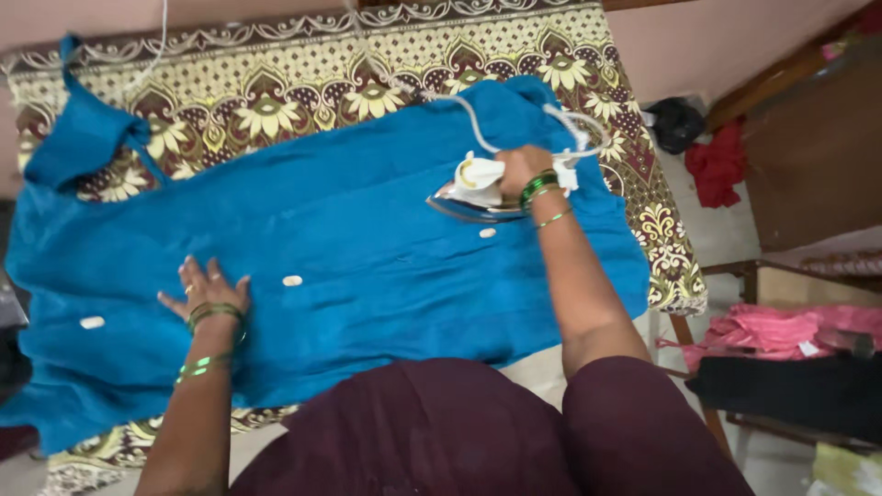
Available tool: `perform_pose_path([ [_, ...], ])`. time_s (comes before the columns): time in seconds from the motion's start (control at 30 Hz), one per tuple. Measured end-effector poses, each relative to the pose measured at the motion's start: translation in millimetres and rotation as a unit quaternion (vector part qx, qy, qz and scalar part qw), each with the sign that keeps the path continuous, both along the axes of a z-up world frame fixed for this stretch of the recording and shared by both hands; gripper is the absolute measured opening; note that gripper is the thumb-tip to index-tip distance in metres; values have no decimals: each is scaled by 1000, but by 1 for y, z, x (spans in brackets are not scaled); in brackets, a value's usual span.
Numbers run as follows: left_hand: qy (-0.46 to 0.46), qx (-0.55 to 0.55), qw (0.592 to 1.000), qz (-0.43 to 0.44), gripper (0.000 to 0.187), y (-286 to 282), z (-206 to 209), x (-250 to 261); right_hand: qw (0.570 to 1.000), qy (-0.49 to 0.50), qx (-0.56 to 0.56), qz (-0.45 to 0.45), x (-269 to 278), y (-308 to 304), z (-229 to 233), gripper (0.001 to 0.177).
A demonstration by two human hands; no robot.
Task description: The person irons a blue dress laid out on a patterned ironing board. They use a white electric iron to smooth the fabric, repeatedly adjusting the garment and moving the iron across different sections. The person finishes by folding the dress and placing it on a nearby chair.
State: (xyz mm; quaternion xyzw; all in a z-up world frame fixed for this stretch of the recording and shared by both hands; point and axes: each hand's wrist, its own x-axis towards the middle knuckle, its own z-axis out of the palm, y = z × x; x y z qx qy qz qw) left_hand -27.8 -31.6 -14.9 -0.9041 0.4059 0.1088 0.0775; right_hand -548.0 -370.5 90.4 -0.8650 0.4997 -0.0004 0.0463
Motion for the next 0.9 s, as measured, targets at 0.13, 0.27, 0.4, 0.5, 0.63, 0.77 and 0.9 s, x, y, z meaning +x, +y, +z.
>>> perform_pose_path([
  [0.13, -19, -21, 994, -101, 91, -45, 22, -77, 999, 22, -20, -12, -57, -32, -8, 15],
  [0.27, 3, -47, 980, -193, 91, -89, 25, -143, 998, 35, -54, -1, -114, -58, -16, 14],
  [0.4, 43, -66, 970, -230, 90, -103, 15, -174, 996, 35, -77, -39, -154, -70, -15, 14],
  [0.5, 52, -73, 972, -220, 88, -98, 12, -177, 993, 60, -86, -56, -160, -71, -4, 21],
  [0.63, 36, -79, 970, -228, 84, -93, 21, -178, 993, 20, -109, -29, -152, -61, 10, 28],
  [0.77, 41, -83, 970, -225, 84, -95, 28, -178, 998, 4, -70, -8, -128, -43, 7, 29],
  [0.9, 41, -91, 970, -223, 83, -95, 30, -180, 987, -93, -114, 65, -90, -28, -15, 29],
])
